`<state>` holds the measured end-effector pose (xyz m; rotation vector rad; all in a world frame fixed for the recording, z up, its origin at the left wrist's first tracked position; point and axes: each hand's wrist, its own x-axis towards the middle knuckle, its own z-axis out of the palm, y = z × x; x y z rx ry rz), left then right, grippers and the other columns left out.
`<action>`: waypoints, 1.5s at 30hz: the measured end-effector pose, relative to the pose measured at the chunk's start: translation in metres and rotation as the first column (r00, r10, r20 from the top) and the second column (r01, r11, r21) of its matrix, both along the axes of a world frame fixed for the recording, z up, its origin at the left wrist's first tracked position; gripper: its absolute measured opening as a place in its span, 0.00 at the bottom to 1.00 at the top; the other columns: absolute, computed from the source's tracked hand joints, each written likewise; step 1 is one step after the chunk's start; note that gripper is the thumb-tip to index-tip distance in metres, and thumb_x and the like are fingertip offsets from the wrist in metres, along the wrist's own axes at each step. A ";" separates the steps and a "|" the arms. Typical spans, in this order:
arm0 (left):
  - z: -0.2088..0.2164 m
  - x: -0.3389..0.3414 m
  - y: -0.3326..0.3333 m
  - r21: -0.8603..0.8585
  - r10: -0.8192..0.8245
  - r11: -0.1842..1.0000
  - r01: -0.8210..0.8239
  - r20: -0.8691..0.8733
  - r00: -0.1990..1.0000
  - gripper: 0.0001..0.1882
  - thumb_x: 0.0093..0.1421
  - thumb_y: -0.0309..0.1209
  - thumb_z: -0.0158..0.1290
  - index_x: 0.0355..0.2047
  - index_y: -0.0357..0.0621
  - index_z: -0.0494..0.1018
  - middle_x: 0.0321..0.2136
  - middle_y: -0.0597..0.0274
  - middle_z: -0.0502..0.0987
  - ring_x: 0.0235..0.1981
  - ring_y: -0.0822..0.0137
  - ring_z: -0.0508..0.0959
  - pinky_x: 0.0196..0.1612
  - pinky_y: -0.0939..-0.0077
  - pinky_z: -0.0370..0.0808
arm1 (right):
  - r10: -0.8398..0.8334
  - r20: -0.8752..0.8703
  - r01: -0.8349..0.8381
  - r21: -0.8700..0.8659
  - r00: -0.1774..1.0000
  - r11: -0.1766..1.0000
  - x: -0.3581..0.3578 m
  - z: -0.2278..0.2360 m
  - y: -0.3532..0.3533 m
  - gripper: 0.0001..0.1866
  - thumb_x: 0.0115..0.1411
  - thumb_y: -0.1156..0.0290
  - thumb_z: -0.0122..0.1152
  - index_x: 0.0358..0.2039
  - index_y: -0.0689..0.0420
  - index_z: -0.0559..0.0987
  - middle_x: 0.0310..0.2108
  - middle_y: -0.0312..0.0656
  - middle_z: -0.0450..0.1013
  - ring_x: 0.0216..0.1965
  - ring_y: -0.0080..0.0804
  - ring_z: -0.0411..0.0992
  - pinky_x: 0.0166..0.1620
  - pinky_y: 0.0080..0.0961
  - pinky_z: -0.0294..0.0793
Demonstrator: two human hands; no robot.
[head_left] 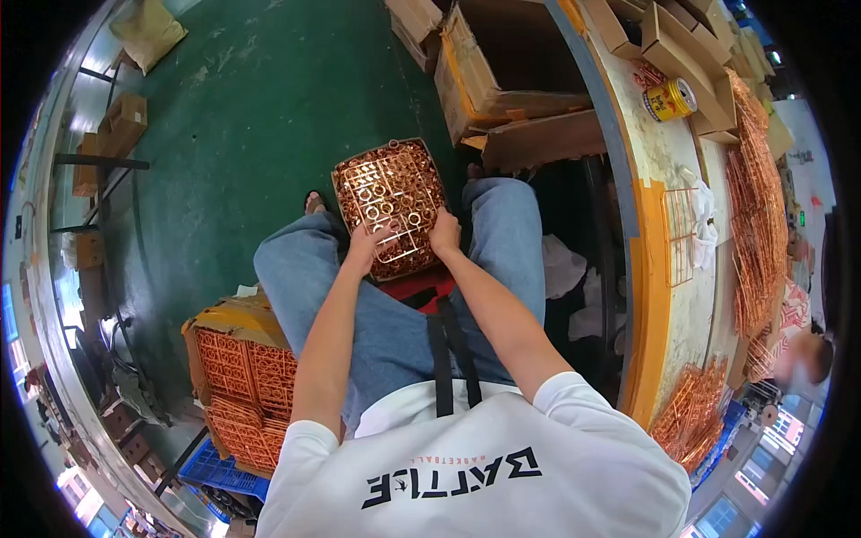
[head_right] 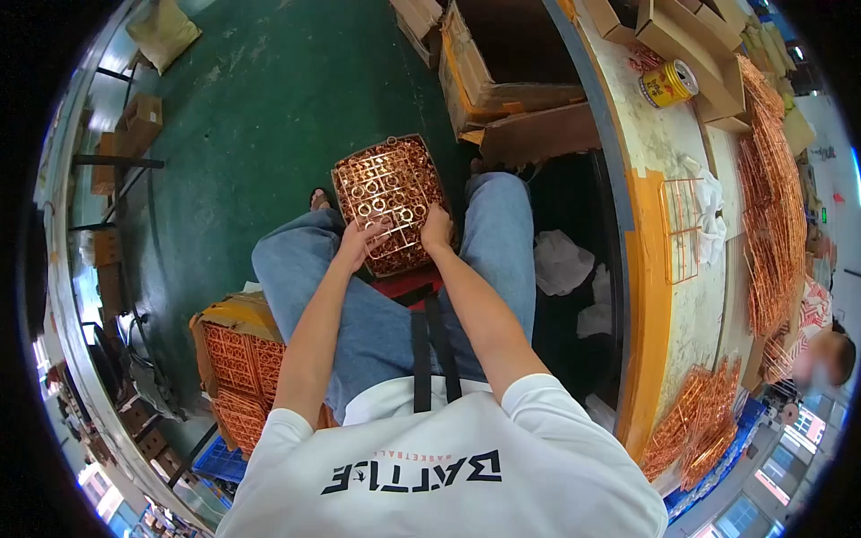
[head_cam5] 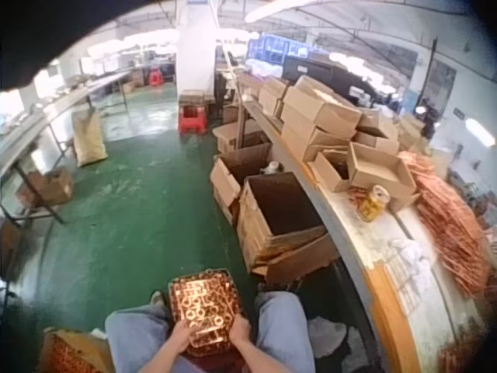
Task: The person places small circular metal components into the circular openings of a copper-colored metal frame held in their lap. They pick up the components from a container on a red stool and press them into the frame one by one before setting the frame aside.
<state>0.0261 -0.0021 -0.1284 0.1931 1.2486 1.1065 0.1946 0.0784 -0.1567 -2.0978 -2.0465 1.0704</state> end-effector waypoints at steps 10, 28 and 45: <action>-0.001 0.007 0.006 0.001 -0.072 0.997 0.073 -0.094 0.993 0.15 0.58 0.21 0.49 0.46 0.38 0.65 0.42 0.59 0.72 0.43 0.65 0.75 0.42 0.69 0.78 | -0.335 -0.153 0.260 -0.370 0.930 0.892 0.011 -0.082 0.002 0.17 0.37 0.81 0.71 0.30 0.65 0.75 0.29 0.46 0.75 0.22 0.31 0.74 0.19 0.29 0.74; 0.017 -0.009 0.003 0.002 -0.009 1.000 0.011 -0.324 0.946 0.14 0.55 0.23 0.52 0.40 0.39 0.63 0.36 0.59 0.70 0.34 0.68 0.75 0.32 0.74 0.79 | -0.340 -0.705 -0.116 -0.513 0.623 0.851 -0.002 0.057 0.021 0.08 0.50 0.79 0.60 0.31 0.60 0.71 0.26 0.38 0.71 0.20 0.24 0.69 0.24 0.18 0.73; 0.022 0.002 0.005 0.104 -0.068 0.992 0.077 -0.087 0.994 0.23 0.54 0.26 0.54 0.47 0.40 0.56 0.38 0.51 0.74 0.38 0.62 0.77 0.38 0.67 0.78 | -0.481 -0.701 -0.185 -0.646 0.526 0.740 0.022 0.073 0.019 0.08 0.57 0.68 0.57 0.34 0.59 0.74 0.27 0.35 0.72 0.22 0.19 0.68 0.25 0.15 0.72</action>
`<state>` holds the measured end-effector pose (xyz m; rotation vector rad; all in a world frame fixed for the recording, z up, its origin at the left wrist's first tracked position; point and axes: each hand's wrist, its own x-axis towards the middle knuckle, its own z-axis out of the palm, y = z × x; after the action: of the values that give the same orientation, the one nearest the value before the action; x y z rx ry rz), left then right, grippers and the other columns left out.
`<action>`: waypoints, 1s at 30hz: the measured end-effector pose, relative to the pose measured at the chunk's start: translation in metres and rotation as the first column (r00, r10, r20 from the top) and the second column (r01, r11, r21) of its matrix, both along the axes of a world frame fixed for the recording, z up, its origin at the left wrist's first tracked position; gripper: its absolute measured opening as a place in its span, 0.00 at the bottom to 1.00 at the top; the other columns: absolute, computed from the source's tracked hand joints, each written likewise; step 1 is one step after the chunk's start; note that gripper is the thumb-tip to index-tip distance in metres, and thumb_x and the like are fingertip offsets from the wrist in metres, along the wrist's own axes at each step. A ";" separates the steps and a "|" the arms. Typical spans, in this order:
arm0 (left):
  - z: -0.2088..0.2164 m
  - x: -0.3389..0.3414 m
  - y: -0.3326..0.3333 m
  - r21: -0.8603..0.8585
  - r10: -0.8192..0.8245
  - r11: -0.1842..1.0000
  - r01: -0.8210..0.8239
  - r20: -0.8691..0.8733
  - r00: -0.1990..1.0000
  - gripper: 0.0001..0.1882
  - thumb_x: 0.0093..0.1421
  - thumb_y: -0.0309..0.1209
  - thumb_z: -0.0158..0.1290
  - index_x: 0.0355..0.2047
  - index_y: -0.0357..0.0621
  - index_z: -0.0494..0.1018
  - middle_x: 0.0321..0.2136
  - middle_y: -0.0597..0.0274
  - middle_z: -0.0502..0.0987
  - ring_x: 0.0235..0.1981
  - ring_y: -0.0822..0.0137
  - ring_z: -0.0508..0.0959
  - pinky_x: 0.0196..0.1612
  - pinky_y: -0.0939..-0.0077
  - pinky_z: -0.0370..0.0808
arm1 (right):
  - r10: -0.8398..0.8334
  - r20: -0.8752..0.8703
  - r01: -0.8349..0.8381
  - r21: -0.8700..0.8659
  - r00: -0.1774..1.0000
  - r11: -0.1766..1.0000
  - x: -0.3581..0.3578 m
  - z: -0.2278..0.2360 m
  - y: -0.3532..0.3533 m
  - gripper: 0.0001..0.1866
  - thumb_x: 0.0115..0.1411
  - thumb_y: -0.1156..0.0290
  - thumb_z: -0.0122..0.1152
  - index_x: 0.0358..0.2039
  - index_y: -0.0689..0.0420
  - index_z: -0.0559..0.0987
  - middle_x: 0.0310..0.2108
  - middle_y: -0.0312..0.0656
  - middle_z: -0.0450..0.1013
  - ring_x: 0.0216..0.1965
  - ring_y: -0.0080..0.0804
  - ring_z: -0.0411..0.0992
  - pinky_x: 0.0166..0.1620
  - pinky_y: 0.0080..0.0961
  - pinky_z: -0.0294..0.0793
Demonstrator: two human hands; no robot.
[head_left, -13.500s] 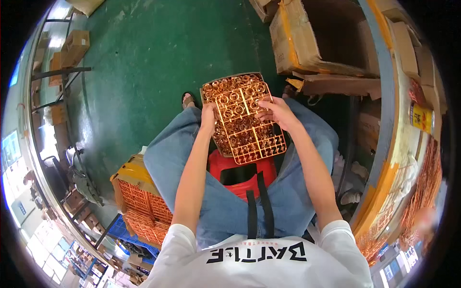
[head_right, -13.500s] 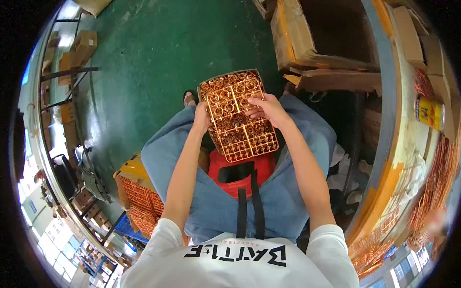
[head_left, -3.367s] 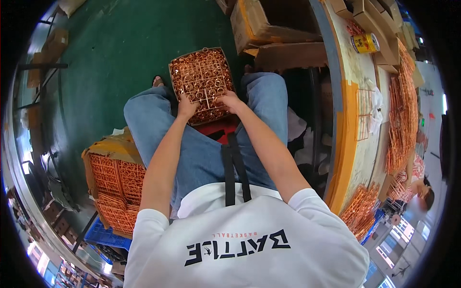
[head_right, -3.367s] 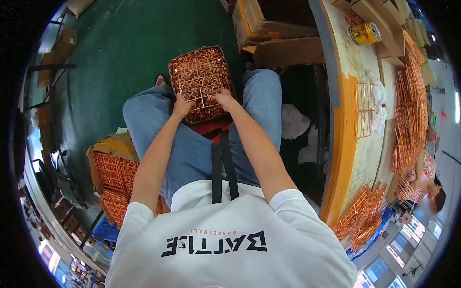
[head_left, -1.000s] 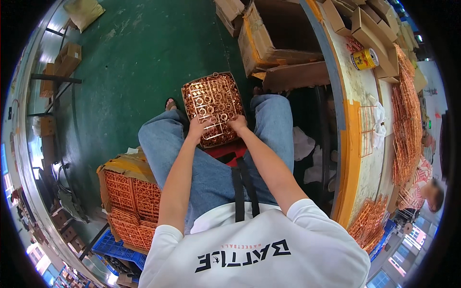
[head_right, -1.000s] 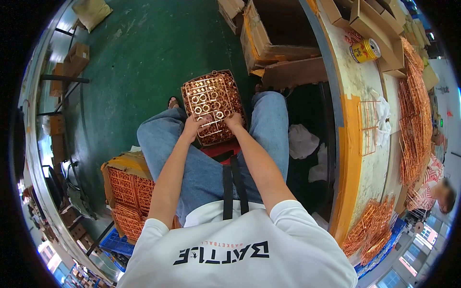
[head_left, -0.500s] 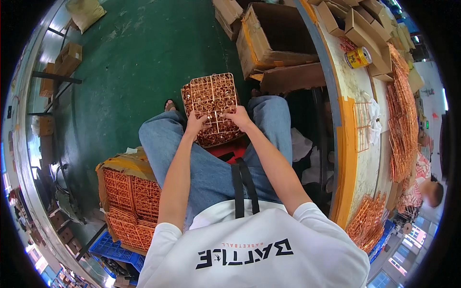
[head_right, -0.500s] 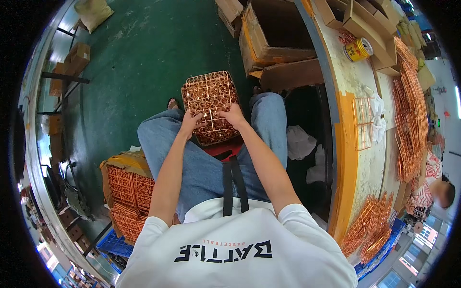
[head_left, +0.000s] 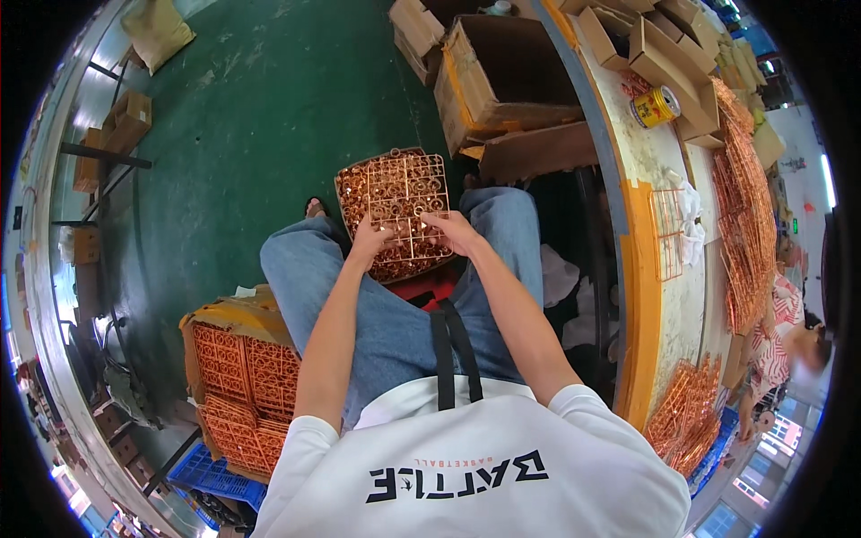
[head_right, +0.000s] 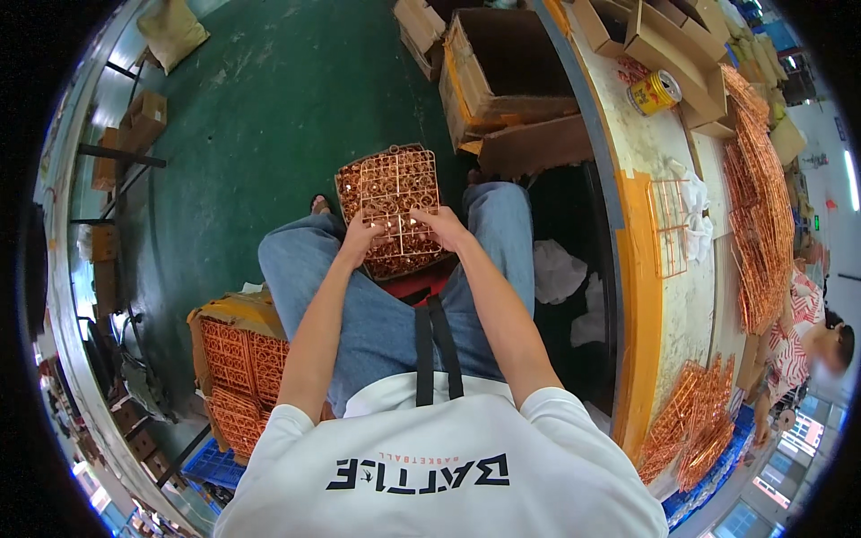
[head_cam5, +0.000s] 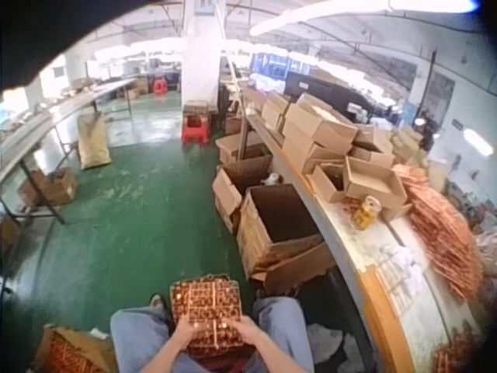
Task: The person places small circular metal components into the circular openings of a copper-colored metal frame held in their lap. They pick up the components from a container on a red stool and press them into the frame one by one before setting the frame aside.
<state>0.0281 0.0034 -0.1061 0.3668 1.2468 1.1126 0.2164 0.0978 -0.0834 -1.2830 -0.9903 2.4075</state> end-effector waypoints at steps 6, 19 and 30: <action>0.002 -0.002 0.002 -0.008 -0.051 0.999 0.051 0.001 0.999 0.24 0.53 0.23 0.52 0.48 0.39 0.55 0.39 0.53 0.74 0.39 0.63 0.77 0.40 0.69 0.76 | 0.031 0.182 -0.030 -0.010 0.983 0.999 -0.001 -0.009 0.000 0.07 0.55 0.75 0.57 0.36 0.61 0.74 0.29 0.37 0.73 0.28 0.24 0.73 0.27 0.18 0.77; -0.015 -0.007 0.001 0.058 0.047 0.998 -0.038 -0.161 0.986 0.16 0.55 0.24 0.54 0.42 0.41 0.62 0.36 0.60 0.74 0.35 0.69 0.76 0.33 0.76 0.77 | -0.096 0.126 0.100 -0.032 0.987 0.994 -0.011 -0.029 -0.004 0.11 0.52 0.79 0.52 0.38 0.61 0.74 0.29 0.35 0.71 0.30 0.25 0.70 0.37 0.23 0.75; -0.051 -0.011 -0.001 -0.100 -0.028 0.995 -0.021 -0.463 0.886 0.21 0.52 0.27 0.56 0.43 0.36 0.61 0.38 0.54 0.71 0.39 0.64 0.74 0.30 0.75 0.78 | 0.022 0.299 -0.128 0.339 0.954 0.932 -0.013 -0.055 0.001 0.10 0.52 0.75 0.51 0.34 0.64 0.77 0.25 0.38 0.73 0.27 0.22 0.70 0.30 0.20 0.69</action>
<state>0.0172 0.0027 -0.1569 0.5808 1.7182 0.9815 0.2034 0.0989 -0.1386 -1.5037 -1.5020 1.9923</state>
